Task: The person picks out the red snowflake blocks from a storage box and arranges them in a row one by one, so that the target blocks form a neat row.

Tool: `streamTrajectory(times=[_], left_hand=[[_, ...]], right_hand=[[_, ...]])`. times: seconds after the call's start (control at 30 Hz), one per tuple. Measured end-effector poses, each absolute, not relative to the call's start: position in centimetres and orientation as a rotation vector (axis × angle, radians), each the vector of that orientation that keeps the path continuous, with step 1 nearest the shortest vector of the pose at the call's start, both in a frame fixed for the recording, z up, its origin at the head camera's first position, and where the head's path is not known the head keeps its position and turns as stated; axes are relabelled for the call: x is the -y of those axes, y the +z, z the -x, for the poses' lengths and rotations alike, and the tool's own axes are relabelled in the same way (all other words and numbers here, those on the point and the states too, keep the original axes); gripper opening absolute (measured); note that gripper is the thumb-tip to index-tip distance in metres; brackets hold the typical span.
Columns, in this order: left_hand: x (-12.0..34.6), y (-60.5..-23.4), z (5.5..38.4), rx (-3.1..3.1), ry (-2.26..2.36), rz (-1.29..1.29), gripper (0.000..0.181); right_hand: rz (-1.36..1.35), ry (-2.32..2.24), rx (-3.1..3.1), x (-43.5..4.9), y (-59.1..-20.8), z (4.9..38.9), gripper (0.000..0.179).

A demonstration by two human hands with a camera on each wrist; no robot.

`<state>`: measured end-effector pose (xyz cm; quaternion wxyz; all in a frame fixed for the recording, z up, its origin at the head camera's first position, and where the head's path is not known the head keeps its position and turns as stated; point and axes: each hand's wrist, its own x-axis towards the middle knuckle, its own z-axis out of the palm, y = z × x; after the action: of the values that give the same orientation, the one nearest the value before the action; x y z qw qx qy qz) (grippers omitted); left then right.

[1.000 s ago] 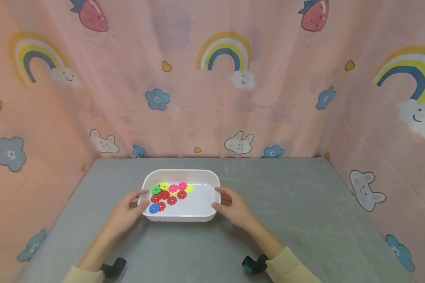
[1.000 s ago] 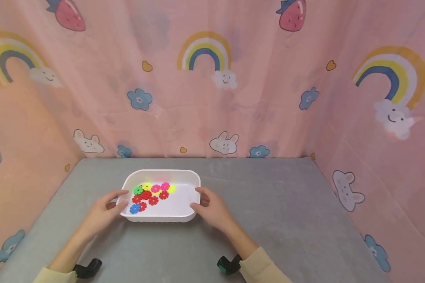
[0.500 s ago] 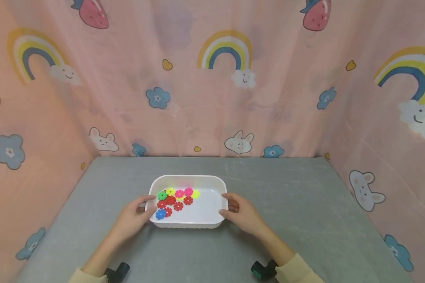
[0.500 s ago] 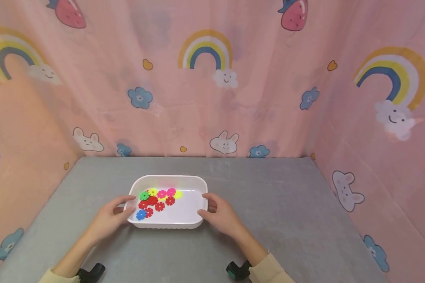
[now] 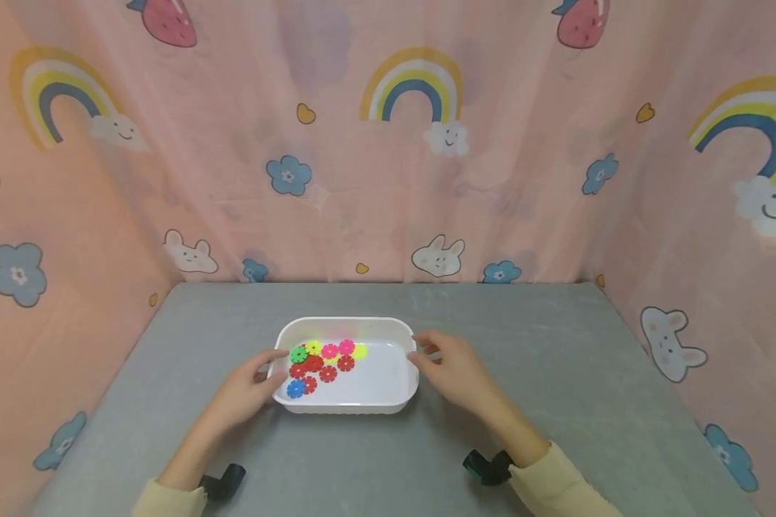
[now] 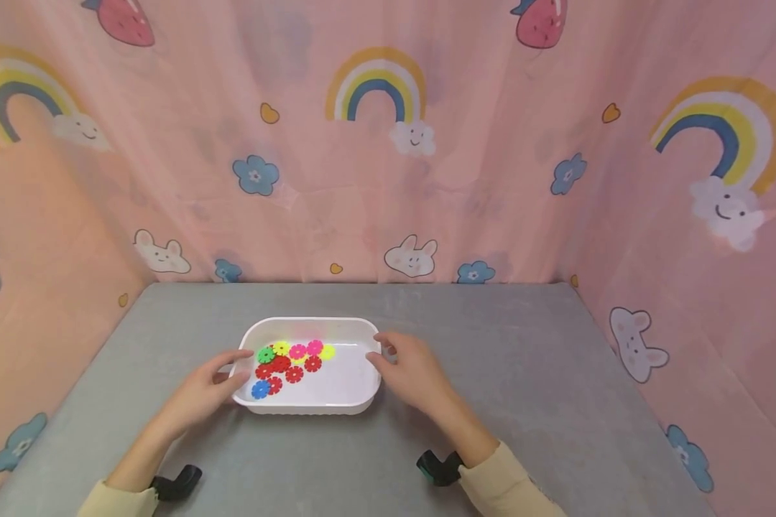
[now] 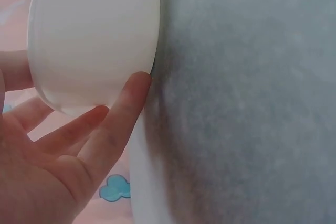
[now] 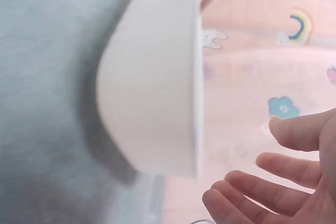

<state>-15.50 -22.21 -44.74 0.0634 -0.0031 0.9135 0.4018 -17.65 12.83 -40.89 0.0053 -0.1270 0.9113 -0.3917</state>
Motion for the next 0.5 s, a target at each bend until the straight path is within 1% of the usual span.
streamTrajectory(times=[0.27,0.5], left_hand=[[22.5,-45.1,16.5,-2.688,1.295,0.012,0.054],[22.9,-45.2,16.9,-2.616,1.373,-0.031,0.053]], right_hand=[[0.448,-1.190,-2.893,-10.8,-39.2,18.2,0.038],[0.521,-1.232,-2.843,-8.9,-39.4,18.9,0.032]])
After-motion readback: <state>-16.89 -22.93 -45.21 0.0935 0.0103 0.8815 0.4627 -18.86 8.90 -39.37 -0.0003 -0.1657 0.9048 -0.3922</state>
